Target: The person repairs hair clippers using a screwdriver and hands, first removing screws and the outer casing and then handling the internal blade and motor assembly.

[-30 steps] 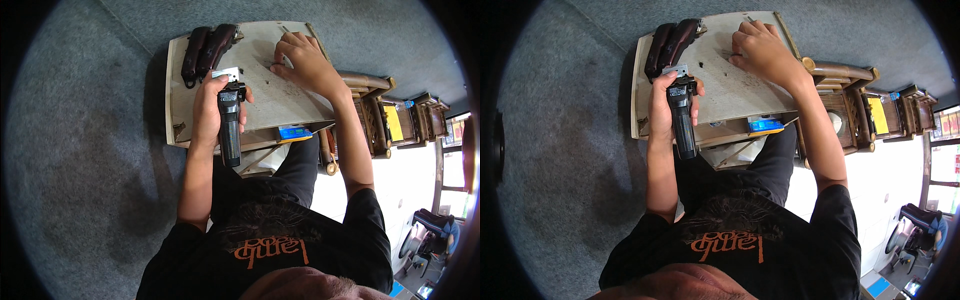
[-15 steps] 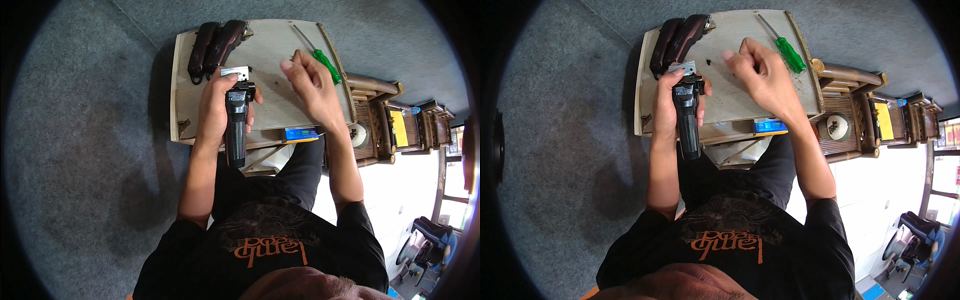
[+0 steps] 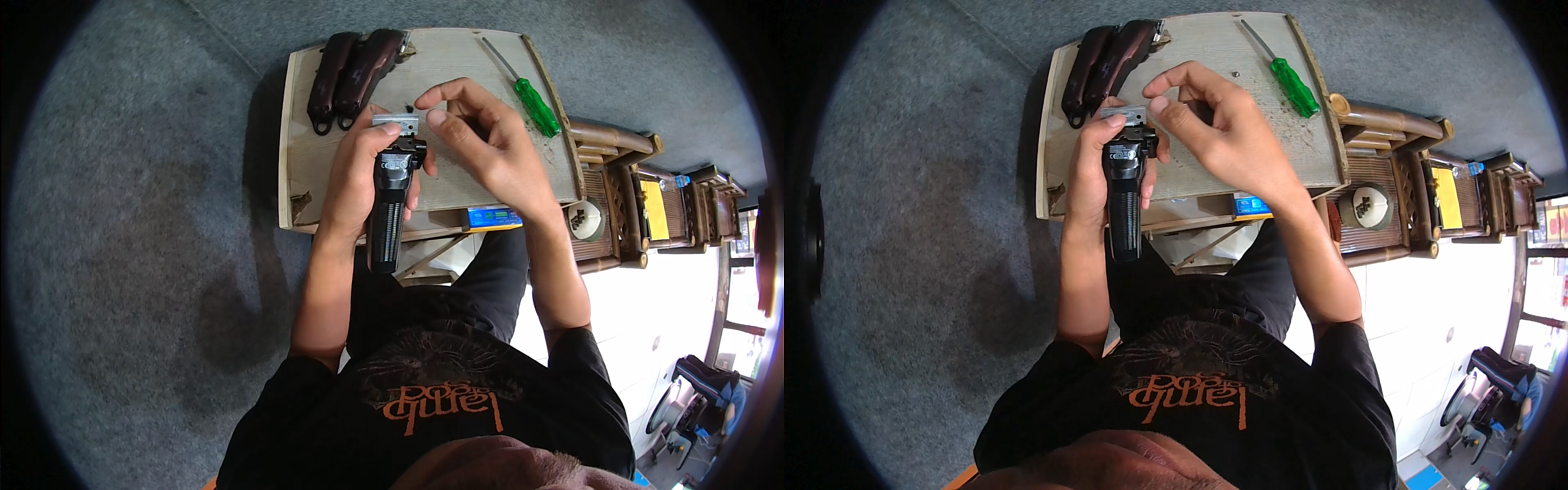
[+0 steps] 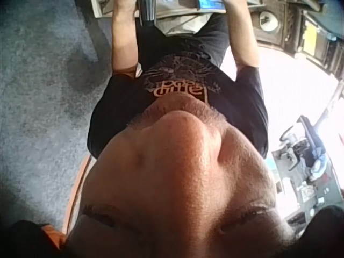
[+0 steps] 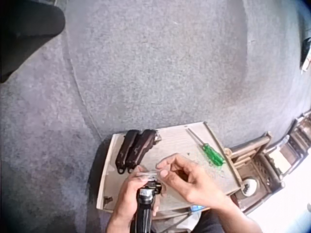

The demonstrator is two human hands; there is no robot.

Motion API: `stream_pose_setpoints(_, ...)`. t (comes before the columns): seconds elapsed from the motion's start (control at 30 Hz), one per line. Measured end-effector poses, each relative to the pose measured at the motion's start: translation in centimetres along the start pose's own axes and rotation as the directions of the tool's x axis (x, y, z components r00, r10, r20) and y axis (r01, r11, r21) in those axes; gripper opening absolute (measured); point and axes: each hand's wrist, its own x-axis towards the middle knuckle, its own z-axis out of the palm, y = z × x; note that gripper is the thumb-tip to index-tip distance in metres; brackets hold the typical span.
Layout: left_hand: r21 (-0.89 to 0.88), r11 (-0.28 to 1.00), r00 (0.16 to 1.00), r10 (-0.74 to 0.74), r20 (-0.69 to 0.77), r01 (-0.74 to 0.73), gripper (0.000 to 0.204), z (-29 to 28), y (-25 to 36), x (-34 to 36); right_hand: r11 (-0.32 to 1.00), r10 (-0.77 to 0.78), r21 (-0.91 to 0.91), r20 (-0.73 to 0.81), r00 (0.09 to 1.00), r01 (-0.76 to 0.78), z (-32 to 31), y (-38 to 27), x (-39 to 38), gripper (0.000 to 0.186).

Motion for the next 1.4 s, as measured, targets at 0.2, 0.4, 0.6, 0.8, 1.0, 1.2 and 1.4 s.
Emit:
stream_pose_setpoints(0.2,0.037,0.999,1.0,0.019,0.008,-0.019,0.032,0.3,0.4,0.0,0.998,-0.011,0.066,-0.05,0.999,0.015,1.8,1.1,0.0,0.014)
stream_pose_setpoints(0.4,0.071,0.997,0.999,0.039,-0.024,-0.037,0.034,0.3,0.2,-0.3,0.996,-0.011,0.088,-0.104,0.994,0.02,2.3,1.6,-0.5,0.016)
stream_pose_setpoints(0.6,0.14,0.988,0.997,0.073,-0.003,-0.072,0.048,0.4,-0.1,-0.3,0.992,0.028,0.127,-0.1,0.995,-0.016,2.0,1.4,-0.7,0.017)
stream_pose_setpoints(0.8,0.132,0.987,0.996,0.089,0.011,-0.089,0.054,0.4,-0.1,-0.5,0.992,0.049,0.12,-0.08,0.996,-0.039,2.0,1.5,-0.8,0.017)
stream_pose_setpoints(1.0,0.143,0.984,0.995,0.101,0.016,-0.102,0.057,0.3,-0.4,-0.4,0.99,0.041,0.14,-0.085,0.996,-0.029,1.8,1.7,-1.0,0.016)
stream_pose_setpoints(1.2,0.03,0.993,0.993,0.112,0.038,-0.114,0.052,0.2,-0.8,-0.4,0.99,-0.011,0.142,-0.121,0.993,0.028,1.8,2.2,-1.4,0.013)
stream_pose_setpoints(1.4,-0.061,0.993,0.99,0.107,0.09,-0.101,0.045,-0.6,-1.3,-0.4,0.993,-0.043,0.106,-0.129,0.991,0.057,1.8,2.2,-1.6,0.012)
